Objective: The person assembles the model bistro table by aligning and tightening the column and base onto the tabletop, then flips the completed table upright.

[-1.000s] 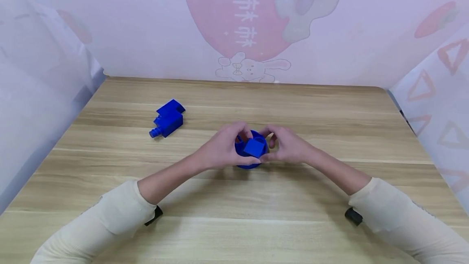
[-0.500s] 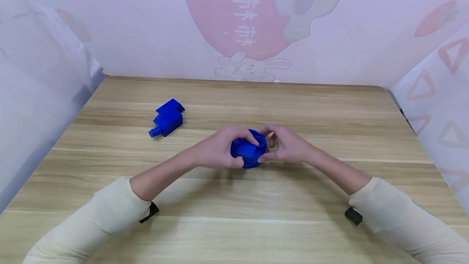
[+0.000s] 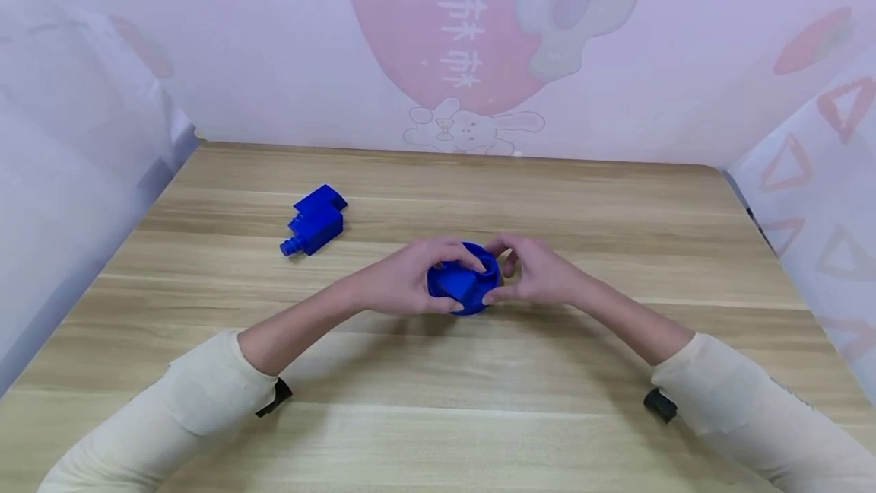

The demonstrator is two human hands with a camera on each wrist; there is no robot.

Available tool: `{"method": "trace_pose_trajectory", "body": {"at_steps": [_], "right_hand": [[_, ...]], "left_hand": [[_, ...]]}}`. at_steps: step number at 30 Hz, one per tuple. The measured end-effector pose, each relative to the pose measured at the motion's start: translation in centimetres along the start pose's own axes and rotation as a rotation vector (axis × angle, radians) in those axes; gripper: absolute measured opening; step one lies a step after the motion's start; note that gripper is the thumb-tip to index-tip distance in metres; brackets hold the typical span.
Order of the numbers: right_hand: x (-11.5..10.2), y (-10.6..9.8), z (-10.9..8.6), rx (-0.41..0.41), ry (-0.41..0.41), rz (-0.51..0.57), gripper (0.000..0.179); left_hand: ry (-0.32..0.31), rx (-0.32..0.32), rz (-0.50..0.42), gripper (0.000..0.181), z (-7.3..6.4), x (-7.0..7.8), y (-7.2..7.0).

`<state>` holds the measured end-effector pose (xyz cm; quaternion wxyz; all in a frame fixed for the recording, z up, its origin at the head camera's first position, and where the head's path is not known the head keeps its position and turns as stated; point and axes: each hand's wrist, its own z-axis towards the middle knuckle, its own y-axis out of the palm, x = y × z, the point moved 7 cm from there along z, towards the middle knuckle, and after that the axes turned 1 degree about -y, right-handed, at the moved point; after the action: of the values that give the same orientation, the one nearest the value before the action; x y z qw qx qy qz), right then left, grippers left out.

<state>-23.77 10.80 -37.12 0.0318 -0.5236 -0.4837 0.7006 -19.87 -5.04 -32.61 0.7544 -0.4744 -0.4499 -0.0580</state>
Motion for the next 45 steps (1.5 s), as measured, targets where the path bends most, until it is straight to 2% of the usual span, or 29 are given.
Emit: {"method": "trace_pose_trajectory", "body": {"at_steps": [3, 6, 9, 12, 14, 18, 26, 31, 35, 37, 40, 42, 45], "right_hand": [[0.2, 0.0, -0.2, 0.005, 0.002, 0.008, 0.066], [0.2, 0.0, -0.3, 0.011, 0.002, 0.011, 0.066], [0.2, 0.0, -0.3, 0.015, 0.003, 0.003, 0.067], [0.3, 0.0, -0.3, 0.015, 0.005, -0.010, 0.068], [0.2, 0.0, -0.3, 0.014, 0.010, -0.012, 0.069], [0.1, -0.1, -0.3, 0.011, 0.019, -0.010, 0.069], [0.3, -0.1, -0.1, 0.006, 0.028, -0.007, 0.070], [0.3, 0.0, -0.1, 0.008, 0.017, 0.001, 0.070], [0.2, 0.0, 0.0, 0.012, -0.002, -0.002, 0.069], [0.2, 0.0, 0.0, 0.012, -0.001, -0.001, 0.070], [0.2, 0.1, 0.0, 0.009, 0.005, 0.006, 0.070], [0.2, 0.1, 0.1, 0.008, 0.008, 0.011, 0.070], [0.1, 0.0, 0.1, 0.008, 0.006, 0.014, 0.069]], "left_hand": [[-0.043, 0.027, 0.021, 0.058, 0.1, -0.2, 0.0], [-0.114, 0.069, 0.021, 0.064, 0.0, -0.5, -0.1], [-0.180, 0.111, -0.004, 0.060, -0.2, -0.8, -0.4], [-0.214, 0.138, -0.033, 0.052, -0.3, -1.0, -0.6], [-0.212, 0.145, -0.042, 0.049, -0.4, -1.0, -0.8], [-0.165, 0.147, -0.047, 0.046, -0.3, -0.9, -1.0], [-0.102, 0.072, -0.114, 0.042, -0.4, -1.0, -1.2], [-0.125, 0.022, -0.164, 0.044, -0.3, -1.5, -1.0], [-0.142, 0.020, -0.182, 0.046, -0.2, -1.8, -0.7], [-0.175, 0.039, -0.186, 0.051, -0.2, -1.9, -0.7], [-0.270, 0.102, -0.201, 0.060, -0.3, -2.5, -0.9], [-0.336, 0.148, -0.216, 0.058, -0.4, -2.8, -1.1], [-0.366, 0.183, -0.222, 0.052, -0.4, -2.9, -1.4]]}}
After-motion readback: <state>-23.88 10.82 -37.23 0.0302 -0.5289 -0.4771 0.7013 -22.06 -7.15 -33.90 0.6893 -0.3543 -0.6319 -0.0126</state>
